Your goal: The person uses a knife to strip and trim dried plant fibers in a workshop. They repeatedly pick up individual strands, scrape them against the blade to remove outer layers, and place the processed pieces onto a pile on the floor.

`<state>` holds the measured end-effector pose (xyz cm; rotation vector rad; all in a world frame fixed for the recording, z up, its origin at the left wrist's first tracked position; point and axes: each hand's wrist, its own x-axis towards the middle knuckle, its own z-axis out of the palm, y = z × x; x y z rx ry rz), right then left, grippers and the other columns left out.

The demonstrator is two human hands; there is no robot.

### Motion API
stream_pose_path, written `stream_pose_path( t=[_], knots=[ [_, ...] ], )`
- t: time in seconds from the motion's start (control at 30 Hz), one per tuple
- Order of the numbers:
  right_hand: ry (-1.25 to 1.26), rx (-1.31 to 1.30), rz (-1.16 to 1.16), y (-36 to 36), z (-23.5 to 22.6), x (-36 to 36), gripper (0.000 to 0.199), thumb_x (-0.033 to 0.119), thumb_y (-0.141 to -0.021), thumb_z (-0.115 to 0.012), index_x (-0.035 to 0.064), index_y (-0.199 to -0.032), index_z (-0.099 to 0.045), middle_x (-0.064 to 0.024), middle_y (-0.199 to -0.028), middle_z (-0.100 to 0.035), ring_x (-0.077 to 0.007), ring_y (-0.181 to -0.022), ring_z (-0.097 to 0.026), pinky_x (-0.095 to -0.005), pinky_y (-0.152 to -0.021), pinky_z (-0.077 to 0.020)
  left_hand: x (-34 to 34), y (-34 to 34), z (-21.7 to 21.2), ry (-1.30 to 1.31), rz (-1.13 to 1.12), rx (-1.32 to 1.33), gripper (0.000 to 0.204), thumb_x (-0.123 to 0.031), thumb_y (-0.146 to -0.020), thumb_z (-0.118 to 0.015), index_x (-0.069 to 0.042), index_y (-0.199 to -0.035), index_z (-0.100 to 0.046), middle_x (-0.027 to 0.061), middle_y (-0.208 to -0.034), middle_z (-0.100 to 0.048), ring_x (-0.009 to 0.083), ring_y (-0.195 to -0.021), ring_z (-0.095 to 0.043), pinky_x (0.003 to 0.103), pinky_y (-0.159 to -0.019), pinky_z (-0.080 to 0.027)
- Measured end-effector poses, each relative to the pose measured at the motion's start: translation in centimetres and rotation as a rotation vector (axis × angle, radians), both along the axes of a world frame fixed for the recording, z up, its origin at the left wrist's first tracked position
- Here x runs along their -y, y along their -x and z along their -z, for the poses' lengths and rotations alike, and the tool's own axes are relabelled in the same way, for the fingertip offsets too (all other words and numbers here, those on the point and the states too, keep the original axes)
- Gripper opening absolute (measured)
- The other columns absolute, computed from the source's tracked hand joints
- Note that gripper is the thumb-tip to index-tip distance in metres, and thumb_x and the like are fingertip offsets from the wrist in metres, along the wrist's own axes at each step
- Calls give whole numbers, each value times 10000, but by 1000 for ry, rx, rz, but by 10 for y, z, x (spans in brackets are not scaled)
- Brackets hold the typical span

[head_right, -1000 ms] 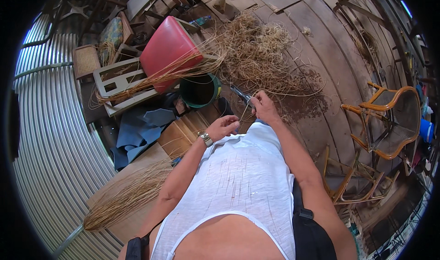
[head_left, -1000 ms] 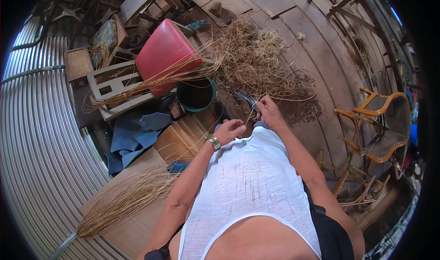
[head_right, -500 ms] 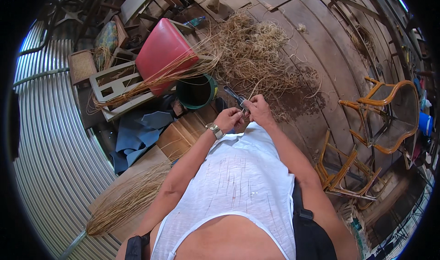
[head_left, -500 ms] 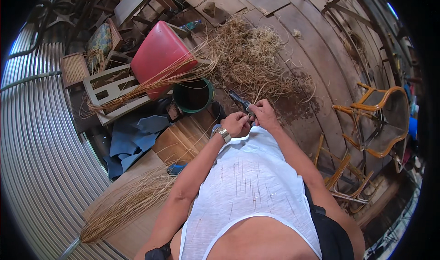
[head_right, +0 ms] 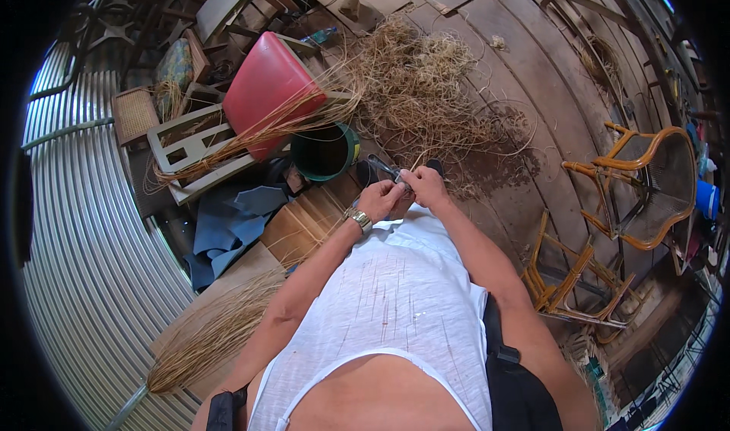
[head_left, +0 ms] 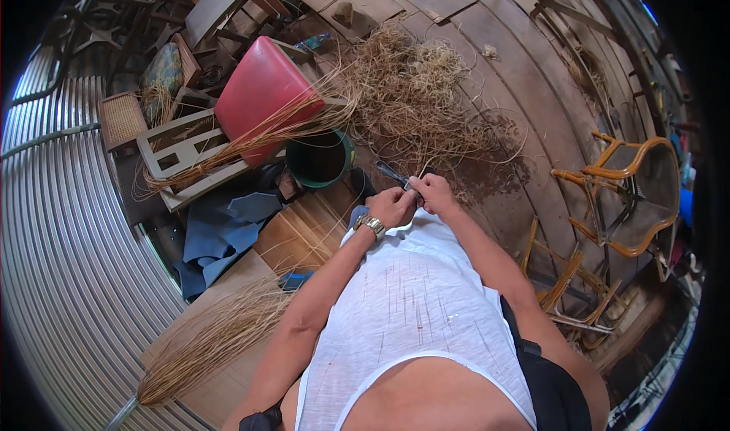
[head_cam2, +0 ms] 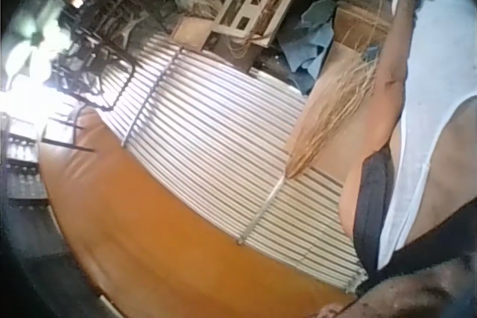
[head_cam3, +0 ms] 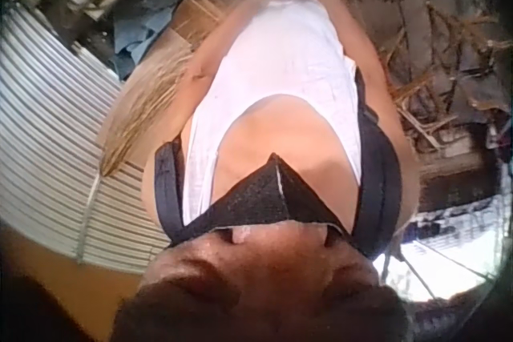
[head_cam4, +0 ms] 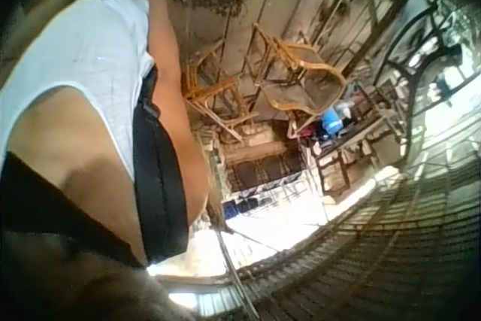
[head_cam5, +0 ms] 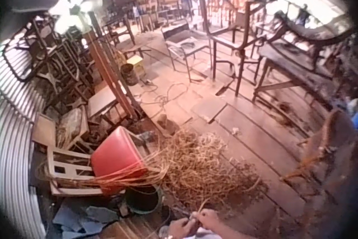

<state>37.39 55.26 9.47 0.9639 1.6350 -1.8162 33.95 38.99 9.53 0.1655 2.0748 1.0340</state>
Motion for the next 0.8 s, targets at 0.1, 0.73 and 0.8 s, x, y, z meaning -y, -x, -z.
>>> stream_pose_path(
  t=[0.1, 0.73, 0.8],
  knots=[
    [16, 47, 22, 6, -7, -4, 303, 313, -884, -634, 65, -745, -530, -37, -544, -523, -80, -382, -440, -238, -318, -300, -10, 6, -20, 142, -6, -171, 413, -401, -912, -546, -23, -762, -619, 140, -632, -601, 230, -576, -590, 345, -556, -451],
    [-376, -46, 202, 12, 6, -100, 346, 329, -886, -626, 56, -695, -534, -22, -529, -507, -103, -407, -506, -273, -349, -361, 113, 23, -32, 222, -6, 81, 571, -495, -886, -550, -26, -1210, -588, 159, -1143, -646, 248, -1076, -611, 343, -914, -460],
    [-333, -60, 162, 16, 13, -69, 345, 323, -883, -630, 49, -694, -542, -24, -532, -514, -106, -421, -521, -274, -362, -377, 54, 29, -43, -43, -110, 263, 540, -477, -886, -565, -24, -1177, -605, 118, -1027, -671, 214, -856, -653, 311, -781, -500]
  ],
)
